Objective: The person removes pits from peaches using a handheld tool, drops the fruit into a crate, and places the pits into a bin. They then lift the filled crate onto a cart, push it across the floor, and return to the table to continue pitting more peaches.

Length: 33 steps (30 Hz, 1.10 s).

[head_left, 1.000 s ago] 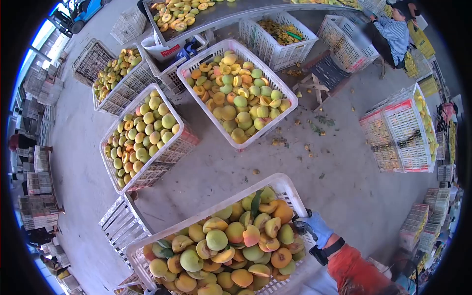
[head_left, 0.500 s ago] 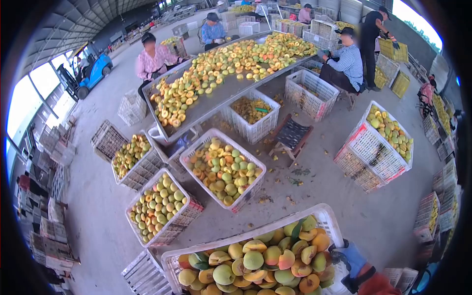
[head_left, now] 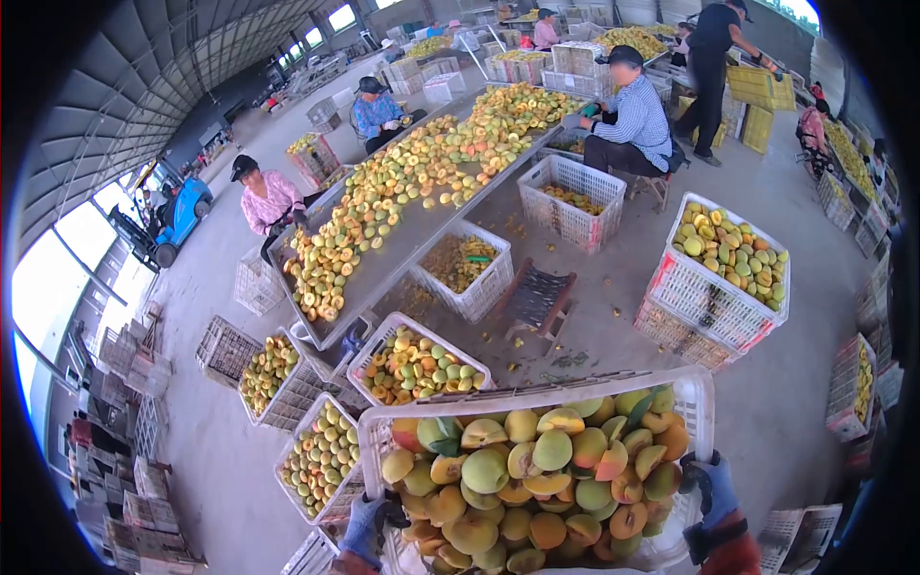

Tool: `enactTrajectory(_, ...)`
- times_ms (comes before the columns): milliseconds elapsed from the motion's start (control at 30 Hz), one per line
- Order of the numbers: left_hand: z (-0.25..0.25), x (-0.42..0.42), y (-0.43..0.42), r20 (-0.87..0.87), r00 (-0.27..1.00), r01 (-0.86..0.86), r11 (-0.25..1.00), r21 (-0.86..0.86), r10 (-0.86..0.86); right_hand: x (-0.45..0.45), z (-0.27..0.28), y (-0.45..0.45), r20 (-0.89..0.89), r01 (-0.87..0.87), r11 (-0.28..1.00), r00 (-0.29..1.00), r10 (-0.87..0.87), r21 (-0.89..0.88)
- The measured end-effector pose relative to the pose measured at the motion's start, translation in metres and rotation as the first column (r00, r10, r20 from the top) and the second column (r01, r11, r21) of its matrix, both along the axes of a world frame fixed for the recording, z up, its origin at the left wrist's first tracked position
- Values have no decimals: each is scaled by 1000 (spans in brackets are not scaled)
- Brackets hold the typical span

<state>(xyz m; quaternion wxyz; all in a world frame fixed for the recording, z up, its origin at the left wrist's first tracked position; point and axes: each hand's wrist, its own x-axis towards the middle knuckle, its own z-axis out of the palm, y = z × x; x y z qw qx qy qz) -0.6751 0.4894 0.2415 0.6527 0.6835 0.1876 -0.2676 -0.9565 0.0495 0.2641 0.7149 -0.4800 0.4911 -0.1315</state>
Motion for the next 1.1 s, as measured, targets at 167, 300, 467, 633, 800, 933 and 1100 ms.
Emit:
enactTrajectory(167,-40,67,-18,235,908,340,938,67,-346,36,26,-17,88,77,987,994,-65,-139)
enactTrajectory(300,-20,112,-79,144,977,164,986,-17,-160,88,24,-57,84,100,981,993,-87,-167)
enactTrajectory(467,-83,206,-103,264,927,288,957,-43,-267,142,40,-94,138,46,988,990,-26,-144)
enactTrajectory(633,-48,258,-180,27,980,198,974,-105,-197,182,48,-135,121,76,987,991,-60,-138)
enactTrajectory(800,-31,303,-272,-2,958,287,955,-72,-288,219,16,-223,131,24,975,991,6,-220)
enactTrajectory(933,-15,333,-343,-2,988,153,988,3,-153,236,10,-275,152,99,989,985,-82,-108)
enactTrajectory(1100,18,358,-404,-56,958,287,931,224,-282,274,37,-306,98,107,989,990,-98,-97)
